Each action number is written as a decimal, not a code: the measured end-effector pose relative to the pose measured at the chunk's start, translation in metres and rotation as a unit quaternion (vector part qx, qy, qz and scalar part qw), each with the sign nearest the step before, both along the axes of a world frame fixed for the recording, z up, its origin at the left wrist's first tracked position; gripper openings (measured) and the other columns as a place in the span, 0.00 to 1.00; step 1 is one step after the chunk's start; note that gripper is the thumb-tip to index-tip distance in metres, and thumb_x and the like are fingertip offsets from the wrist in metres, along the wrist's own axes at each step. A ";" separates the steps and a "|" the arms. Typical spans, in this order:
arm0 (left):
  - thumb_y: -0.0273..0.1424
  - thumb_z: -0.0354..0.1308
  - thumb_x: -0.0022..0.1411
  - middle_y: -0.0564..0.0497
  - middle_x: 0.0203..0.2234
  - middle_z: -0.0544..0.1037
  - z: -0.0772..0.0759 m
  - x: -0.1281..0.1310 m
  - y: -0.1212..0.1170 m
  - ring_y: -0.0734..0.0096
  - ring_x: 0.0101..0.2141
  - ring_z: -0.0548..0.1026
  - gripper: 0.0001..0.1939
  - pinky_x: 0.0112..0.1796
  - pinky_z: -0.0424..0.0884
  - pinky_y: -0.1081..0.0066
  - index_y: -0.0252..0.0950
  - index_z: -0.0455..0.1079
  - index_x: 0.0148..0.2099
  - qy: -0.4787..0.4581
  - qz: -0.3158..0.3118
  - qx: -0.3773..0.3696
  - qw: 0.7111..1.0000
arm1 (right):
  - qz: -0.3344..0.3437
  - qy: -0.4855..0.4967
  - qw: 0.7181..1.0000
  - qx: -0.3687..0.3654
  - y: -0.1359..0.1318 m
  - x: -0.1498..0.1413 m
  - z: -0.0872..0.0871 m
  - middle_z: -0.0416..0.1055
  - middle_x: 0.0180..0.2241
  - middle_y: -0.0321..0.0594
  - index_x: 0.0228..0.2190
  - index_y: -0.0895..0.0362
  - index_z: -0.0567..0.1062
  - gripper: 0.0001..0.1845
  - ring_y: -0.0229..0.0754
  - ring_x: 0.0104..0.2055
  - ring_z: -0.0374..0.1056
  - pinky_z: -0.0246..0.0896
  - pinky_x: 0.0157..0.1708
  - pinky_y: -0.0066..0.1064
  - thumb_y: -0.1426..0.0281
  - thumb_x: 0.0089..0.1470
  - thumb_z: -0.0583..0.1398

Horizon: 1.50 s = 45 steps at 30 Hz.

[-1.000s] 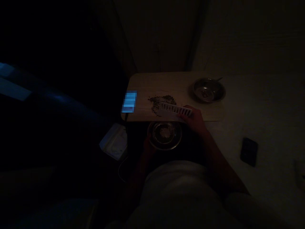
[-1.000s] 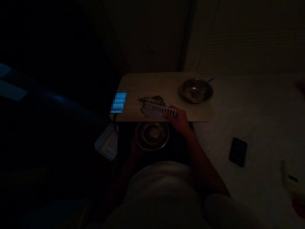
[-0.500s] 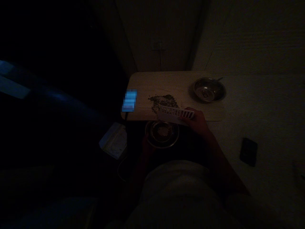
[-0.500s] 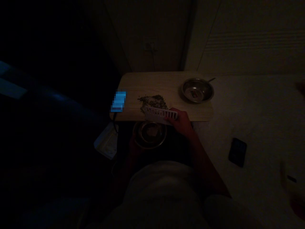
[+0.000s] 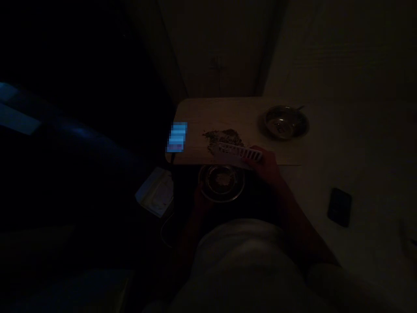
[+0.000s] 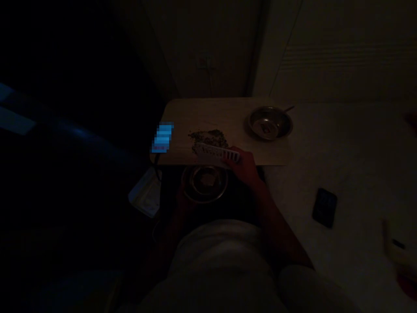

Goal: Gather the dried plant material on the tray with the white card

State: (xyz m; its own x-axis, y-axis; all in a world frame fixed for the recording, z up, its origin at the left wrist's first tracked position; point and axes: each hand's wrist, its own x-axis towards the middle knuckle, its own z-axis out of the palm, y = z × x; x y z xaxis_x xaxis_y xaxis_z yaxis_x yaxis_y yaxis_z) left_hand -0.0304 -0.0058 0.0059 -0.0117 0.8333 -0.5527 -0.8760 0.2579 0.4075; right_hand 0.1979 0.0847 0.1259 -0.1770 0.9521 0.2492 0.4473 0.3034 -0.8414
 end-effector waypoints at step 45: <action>0.33 0.57 0.57 0.43 0.42 0.81 -0.002 0.002 0.002 0.52 0.58 0.66 0.18 0.59 0.57 0.54 0.33 0.74 0.49 -0.002 -0.006 -0.021 1.000 | -0.147 0.032 0.987 0.059 0.012 -0.002 -0.012 0.74 0.26 0.37 0.32 0.56 0.75 0.13 0.41 0.27 0.67 0.60 0.27 0.31 0.59 0.49 0.63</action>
